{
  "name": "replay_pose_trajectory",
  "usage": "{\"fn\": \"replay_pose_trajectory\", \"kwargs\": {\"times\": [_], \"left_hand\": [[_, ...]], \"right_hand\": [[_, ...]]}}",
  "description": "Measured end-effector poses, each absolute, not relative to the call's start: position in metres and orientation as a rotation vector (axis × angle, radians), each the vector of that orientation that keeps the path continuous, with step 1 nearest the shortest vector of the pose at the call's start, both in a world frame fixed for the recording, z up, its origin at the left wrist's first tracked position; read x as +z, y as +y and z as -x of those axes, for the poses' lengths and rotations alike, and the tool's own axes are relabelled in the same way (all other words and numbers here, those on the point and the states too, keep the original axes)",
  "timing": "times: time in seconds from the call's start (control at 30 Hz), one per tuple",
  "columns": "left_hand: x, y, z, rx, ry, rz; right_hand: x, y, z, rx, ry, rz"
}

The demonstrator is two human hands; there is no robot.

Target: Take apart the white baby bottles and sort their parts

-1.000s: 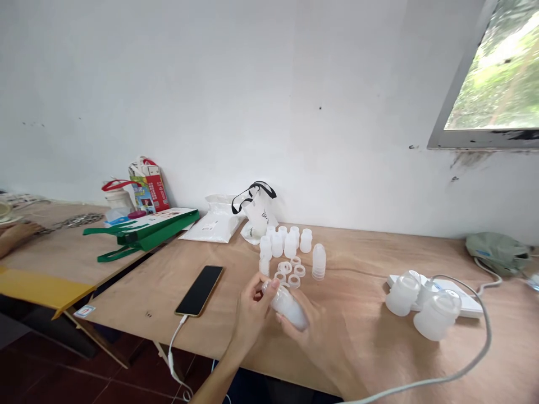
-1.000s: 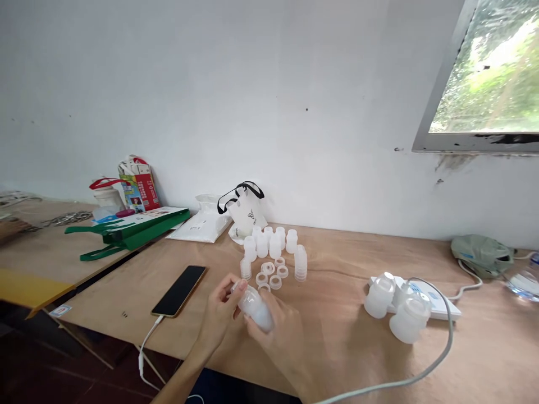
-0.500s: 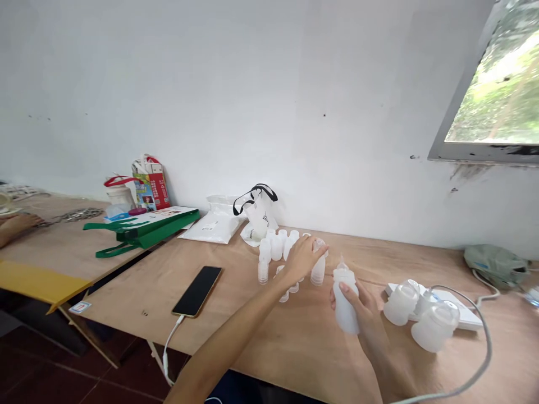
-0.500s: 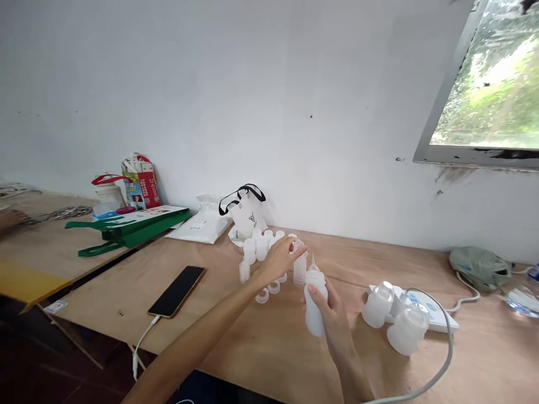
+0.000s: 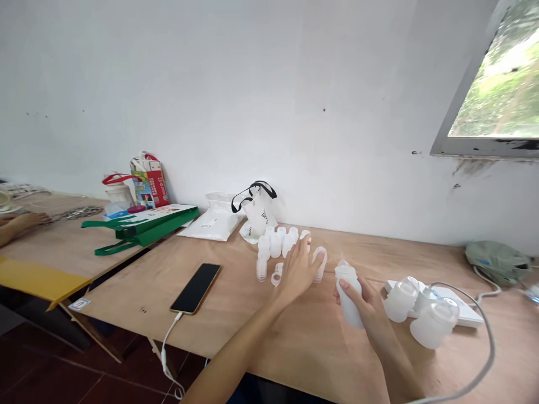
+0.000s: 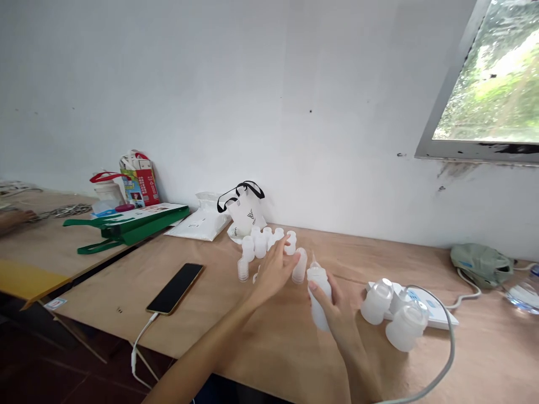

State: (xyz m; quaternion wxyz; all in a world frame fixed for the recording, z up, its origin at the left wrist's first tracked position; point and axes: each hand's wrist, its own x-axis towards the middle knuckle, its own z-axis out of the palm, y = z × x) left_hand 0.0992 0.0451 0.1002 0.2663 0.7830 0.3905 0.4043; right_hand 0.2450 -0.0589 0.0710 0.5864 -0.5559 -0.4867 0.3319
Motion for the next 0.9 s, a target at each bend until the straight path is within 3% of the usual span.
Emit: {"fn": "replay_pose_trajectory", "kwargs": {"times": [0.17,0.33,0.5,0.73,0.83,0.9], "left_hand": [[0.088,0.015,-0.051,0.976,0.663,-1.910],[0.066,0.009,-0.008,0.886,0.756,-1.857],[0.057,0.010,0.014,0.800,0.907,-1.922],[0.049,0.002,0.008,0.873,1.126,-2.085],[0.050,0.007,0.008,0.910,0.996,-1.922],[0.055,0.012,0.010,0.840,0.776,-1.690]], "right_hand": [[0.066,-0.053,-0.237,0.796,-1.489,1.401],[0.066,-0.058,-0.218,0.754,-1.897,1.493],[0.060,-0.063,-0.188,0.323,-2.112,1.757],[0.046,-0.061,-0.169,0.127,-2.062,1.739],[0.047,-0.061,-0.171,0.236,-1.908,1.687],[0.052,-0.061,-0.175,0.486,-1.837,1.578]]}}
